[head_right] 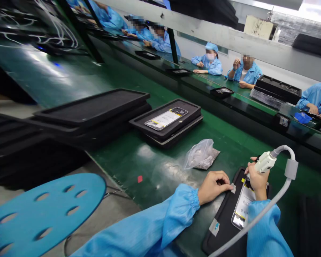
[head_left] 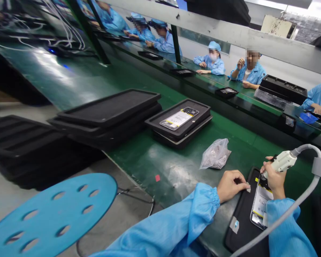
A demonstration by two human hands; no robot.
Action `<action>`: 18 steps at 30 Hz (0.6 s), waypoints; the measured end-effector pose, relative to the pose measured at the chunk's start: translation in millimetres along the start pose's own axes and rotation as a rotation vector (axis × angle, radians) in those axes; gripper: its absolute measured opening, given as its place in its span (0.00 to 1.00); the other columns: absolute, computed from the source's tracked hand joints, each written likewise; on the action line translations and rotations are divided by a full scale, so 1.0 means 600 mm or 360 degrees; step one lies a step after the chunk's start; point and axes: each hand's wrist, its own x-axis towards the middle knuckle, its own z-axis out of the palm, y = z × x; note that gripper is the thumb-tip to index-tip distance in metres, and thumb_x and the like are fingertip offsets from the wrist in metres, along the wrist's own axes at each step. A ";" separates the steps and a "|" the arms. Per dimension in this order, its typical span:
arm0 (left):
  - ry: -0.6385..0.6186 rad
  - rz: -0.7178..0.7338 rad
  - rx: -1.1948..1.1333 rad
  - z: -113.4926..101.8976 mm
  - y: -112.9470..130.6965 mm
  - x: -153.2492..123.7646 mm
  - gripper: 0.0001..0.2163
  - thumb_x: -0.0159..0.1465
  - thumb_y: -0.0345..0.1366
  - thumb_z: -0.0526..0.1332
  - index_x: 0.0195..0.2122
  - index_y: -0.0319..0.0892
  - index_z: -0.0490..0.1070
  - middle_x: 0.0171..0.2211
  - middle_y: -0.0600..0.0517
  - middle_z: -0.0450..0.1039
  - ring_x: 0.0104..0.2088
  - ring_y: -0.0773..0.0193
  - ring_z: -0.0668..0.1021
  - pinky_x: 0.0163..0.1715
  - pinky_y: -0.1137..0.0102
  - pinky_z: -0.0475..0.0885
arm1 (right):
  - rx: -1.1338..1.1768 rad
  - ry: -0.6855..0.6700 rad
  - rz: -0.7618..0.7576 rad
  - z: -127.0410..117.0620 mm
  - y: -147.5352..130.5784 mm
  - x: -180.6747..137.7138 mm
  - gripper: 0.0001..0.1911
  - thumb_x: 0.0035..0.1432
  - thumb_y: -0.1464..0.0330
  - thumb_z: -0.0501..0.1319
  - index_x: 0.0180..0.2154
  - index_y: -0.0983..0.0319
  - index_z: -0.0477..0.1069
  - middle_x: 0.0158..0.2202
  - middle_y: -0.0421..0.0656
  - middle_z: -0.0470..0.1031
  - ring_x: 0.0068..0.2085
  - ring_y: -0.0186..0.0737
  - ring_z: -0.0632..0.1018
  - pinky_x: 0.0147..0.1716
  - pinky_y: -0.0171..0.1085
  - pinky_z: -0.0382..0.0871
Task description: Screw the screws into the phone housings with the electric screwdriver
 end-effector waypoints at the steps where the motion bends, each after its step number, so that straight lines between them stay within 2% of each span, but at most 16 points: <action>1: -0.0011 0.0012 0.0008 0.001 -0.001 0.000 0.05 0.50 0.32 0.71 0.22 0.38 0.78 0.25 0.51 0.75 0.24 0.69 0.72 0.24 0.75 0.64 | 0.0007 0.0012 -0.0008 0.000 -0.003 0.000 0.15 0.47 0.66 0.65 0.36 0.64 0.65 0.16 0.34 0.67 0.16 0.37 0.70 0.19 0.35 0.65; 6: -0.0071 0.0120 0.0024 0.004 -0.006 -0.001 0.02 0.54 0.30 0.67 0.28 0.40 0.80 0.30 0.49 0.78 0.29 0.66 0.76 0.28 0.74 0.68 | 0.0085 0.0033 -0.0085 0.006 -0.056 -0.015 0.15 0.50 0.66 0.65 0.38 0.63 0.63 0.17 0.33 0.67 0.18 0.36 0.71 0.23 0.37 0.68; 10: -0.0160 0.0251 0.0000 0.005 -0.004 -0.001 0.04 0.56 0.30 0.65 0.32 0.41 0.81 0.34 0.48 0.79 0.34 0.62 0.78 0.36 0.71 0.71 | 0.0300 -0.0154 -0.0061 0.025 -0.101 -0.044 0.16 0.54 0.67 0.65 0.42 0.61 0.61 0.18 0.32 0.66 0.20 0.36 0.71 0.24 0.38 0.69; 13: -0.0158 0.0278 -0.0020 0.002 -0.001 -0.002 0.04 0.56 0.31 0.66 0.31 0.42 0.81 0.33 0.49 0.78 0.33 0.63 0.78 0.36 0.72 0.71 | 0.0313 -0.0303 0.0051 0.045 -0.104 -0.061 0.16 0.55 0.67 0.64 0.43 0.61 0.61 0.18 0.33 0.67 0.20 0.37 0.71 0.23 0.38 0.68; 18: -0.0147 0.0294 -0.0063 -0.001 0.007 -0.003 0.04 0.55 0.29 0.67 0.29 0.42 0.81 0.32 0.51 0.78 0.33 0.64 0.78 0.36 0.73 0.72 | 0.0182 -0.0311 0.0044 0.057 -0.088 -0.066 0.16 0.56 0.66 0.63 0.43 0.62 0.60 0.18 0.34 0.68 0.20 0.38 0.72 0.25 0.39 0.68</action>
